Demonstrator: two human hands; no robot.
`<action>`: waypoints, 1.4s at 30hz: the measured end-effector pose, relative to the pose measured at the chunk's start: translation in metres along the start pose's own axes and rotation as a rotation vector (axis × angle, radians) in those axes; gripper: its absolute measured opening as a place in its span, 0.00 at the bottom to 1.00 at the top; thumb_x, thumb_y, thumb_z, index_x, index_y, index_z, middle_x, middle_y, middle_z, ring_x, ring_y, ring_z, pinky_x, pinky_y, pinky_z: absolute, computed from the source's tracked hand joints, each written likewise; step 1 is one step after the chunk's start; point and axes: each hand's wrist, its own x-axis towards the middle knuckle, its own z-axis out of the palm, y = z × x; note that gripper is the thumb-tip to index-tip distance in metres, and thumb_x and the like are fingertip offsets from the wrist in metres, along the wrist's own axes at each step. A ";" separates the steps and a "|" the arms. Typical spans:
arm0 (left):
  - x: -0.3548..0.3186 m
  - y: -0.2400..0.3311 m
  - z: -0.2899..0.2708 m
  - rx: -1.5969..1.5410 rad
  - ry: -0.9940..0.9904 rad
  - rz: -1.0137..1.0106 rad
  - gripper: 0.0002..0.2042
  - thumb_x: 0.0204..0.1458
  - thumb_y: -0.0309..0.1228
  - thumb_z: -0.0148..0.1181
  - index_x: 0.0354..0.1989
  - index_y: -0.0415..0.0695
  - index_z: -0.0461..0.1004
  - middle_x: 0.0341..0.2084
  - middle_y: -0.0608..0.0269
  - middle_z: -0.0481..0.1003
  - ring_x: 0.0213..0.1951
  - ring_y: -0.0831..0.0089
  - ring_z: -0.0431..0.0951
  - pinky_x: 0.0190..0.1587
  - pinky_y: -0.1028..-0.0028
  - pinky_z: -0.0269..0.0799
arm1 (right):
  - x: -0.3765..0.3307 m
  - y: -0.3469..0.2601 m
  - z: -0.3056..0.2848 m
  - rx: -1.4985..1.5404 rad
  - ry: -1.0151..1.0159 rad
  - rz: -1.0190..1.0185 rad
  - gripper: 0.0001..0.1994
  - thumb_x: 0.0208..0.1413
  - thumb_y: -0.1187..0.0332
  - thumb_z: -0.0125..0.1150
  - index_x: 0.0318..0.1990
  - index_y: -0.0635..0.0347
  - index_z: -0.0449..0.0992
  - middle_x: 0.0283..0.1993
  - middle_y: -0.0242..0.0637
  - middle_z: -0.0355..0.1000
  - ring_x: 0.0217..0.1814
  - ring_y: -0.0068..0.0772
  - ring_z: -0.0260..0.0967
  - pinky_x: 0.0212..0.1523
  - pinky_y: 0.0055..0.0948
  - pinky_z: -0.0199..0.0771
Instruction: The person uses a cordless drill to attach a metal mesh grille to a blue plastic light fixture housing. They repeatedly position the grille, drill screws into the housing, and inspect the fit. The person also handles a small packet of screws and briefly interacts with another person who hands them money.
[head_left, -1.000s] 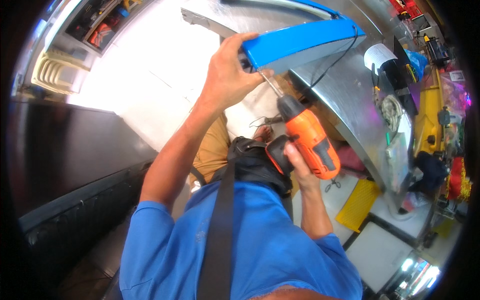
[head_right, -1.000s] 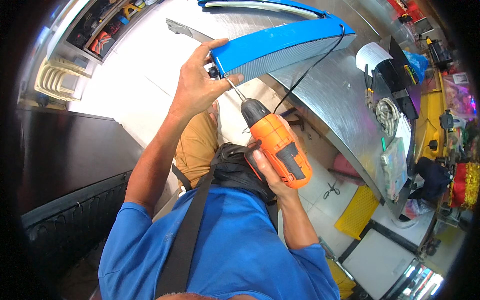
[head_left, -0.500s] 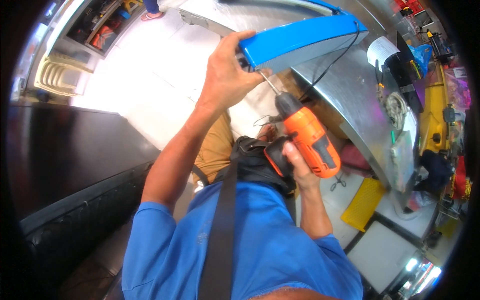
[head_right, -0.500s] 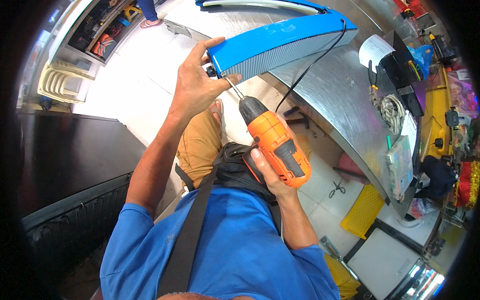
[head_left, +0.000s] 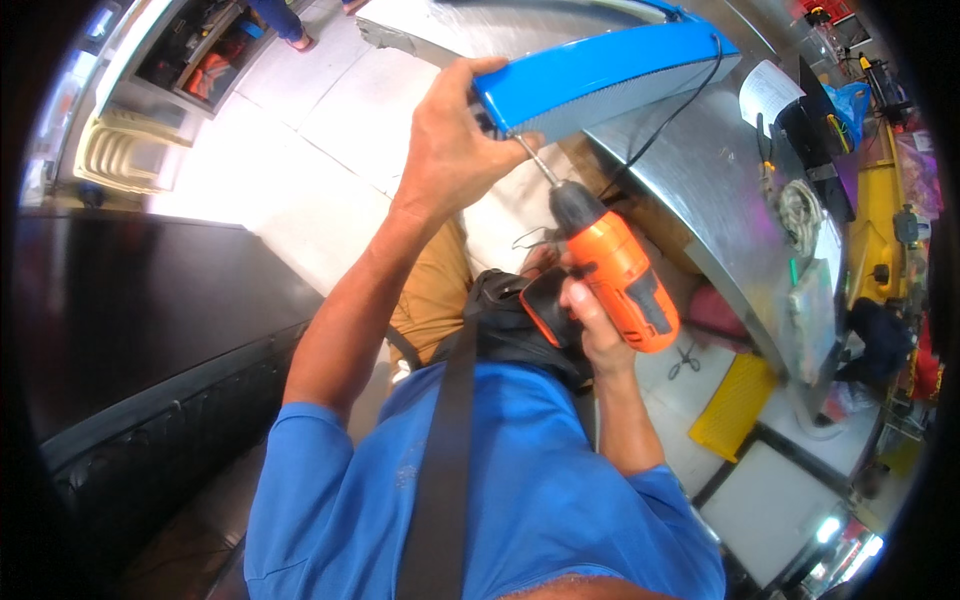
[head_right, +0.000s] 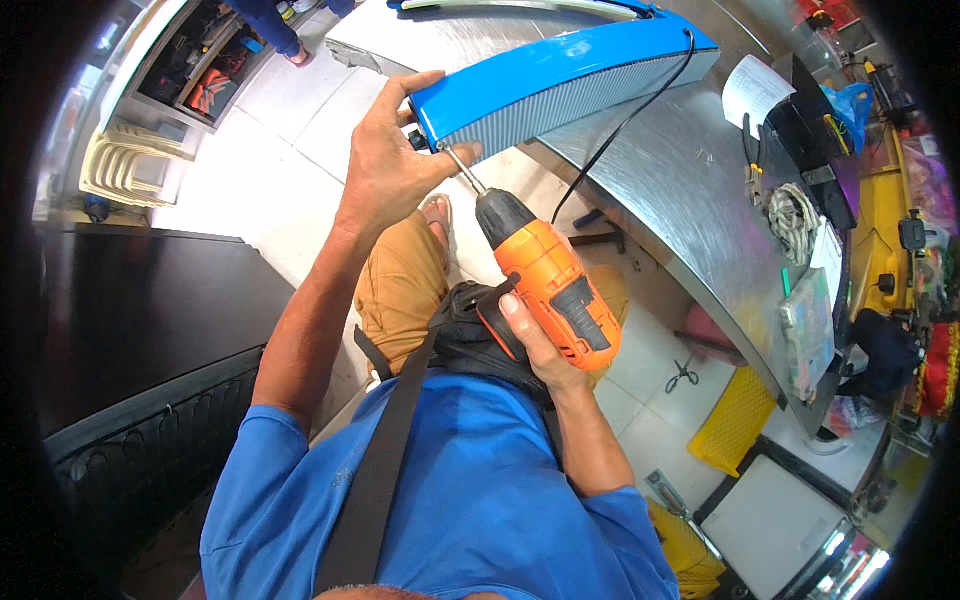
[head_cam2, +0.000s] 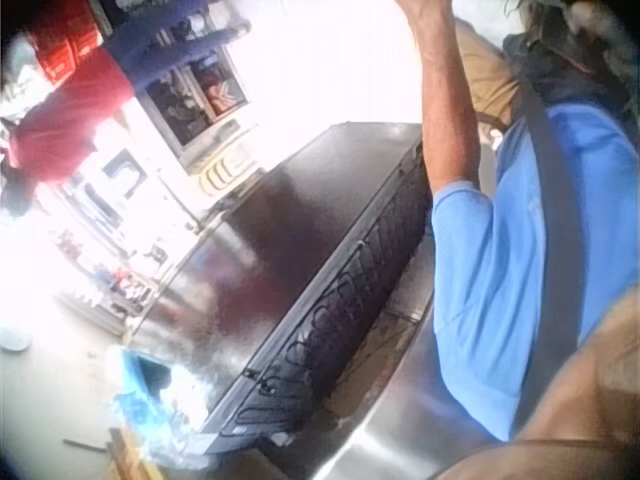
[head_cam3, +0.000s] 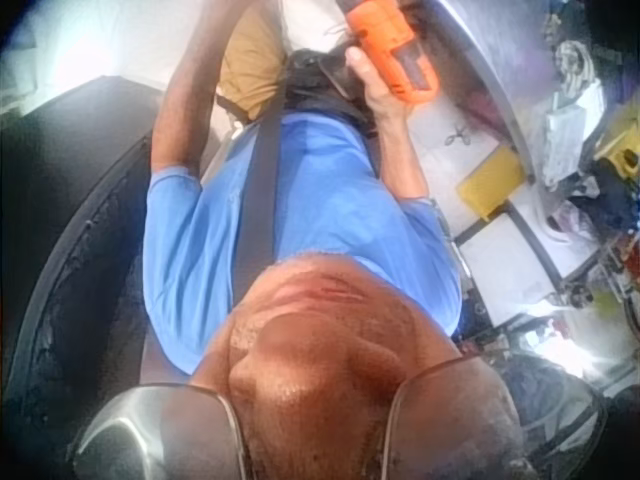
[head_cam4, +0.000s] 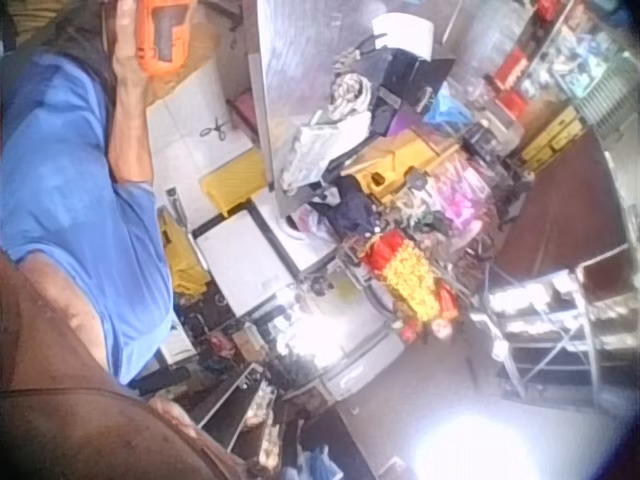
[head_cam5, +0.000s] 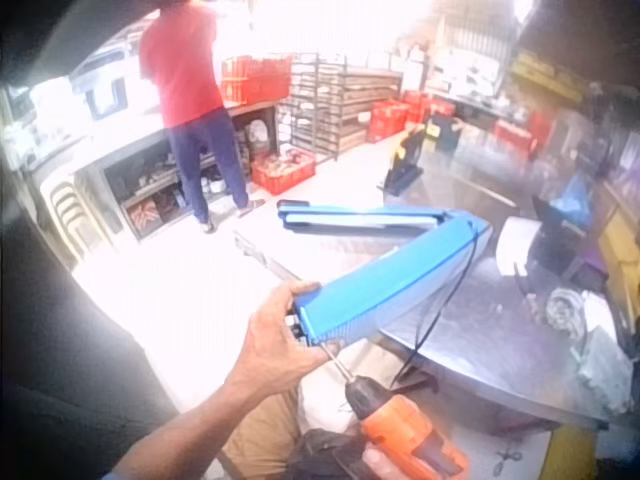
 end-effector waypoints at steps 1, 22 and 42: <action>0.000 0.000 0.001 0.011 0.015 0.025 0.34 0.41 0.30 0.78 0.57 0.32 0.69 0.46 0.45 0.76 0.48 0.59 0.81 0.47 0.67 0.84 | 0.000 0.000 -0.001 0.001 -0.004 0.000 0.19 0.56 0.66 0.65 0.53 0.66 0.76 0.32 0.32 0.75 0.32 0.19 0.69 0.35 0.20 0.68; 0.001 -0.002 0.003 -0.023 0.040 0.007 0.35 0.37 0.29 0.76 0.57 0.31 0.70 0.44 0.48 0.76 0.40 0.63 0.82 0.42 0.69 0.82 | 0.000 -0.003 -0.003 0.073 -0.064 0.064 0.18 0.57 0.72 0.68 0.55 0.62 0.75 0.43 0.29 0.75 0.41 0.22 0.70 0.46 0.26 0.71; -0.001 0.005 0.009 0.151 0.050 -0.003 0.40 0.34 0.27 0.82 0.59 0.37 0.68 0.50 0.49 0.73 0.53 0.54 0.77 0.57 0.61 0.73 | 0.003 -0.005 0.029 0.063 -0.009 -0.061 0.08 0.60 0.76 0.61 0.46 0.64 0.75 0.35 0.31 0.73 0.30 0.18 0.67 0.32 0.21 0.69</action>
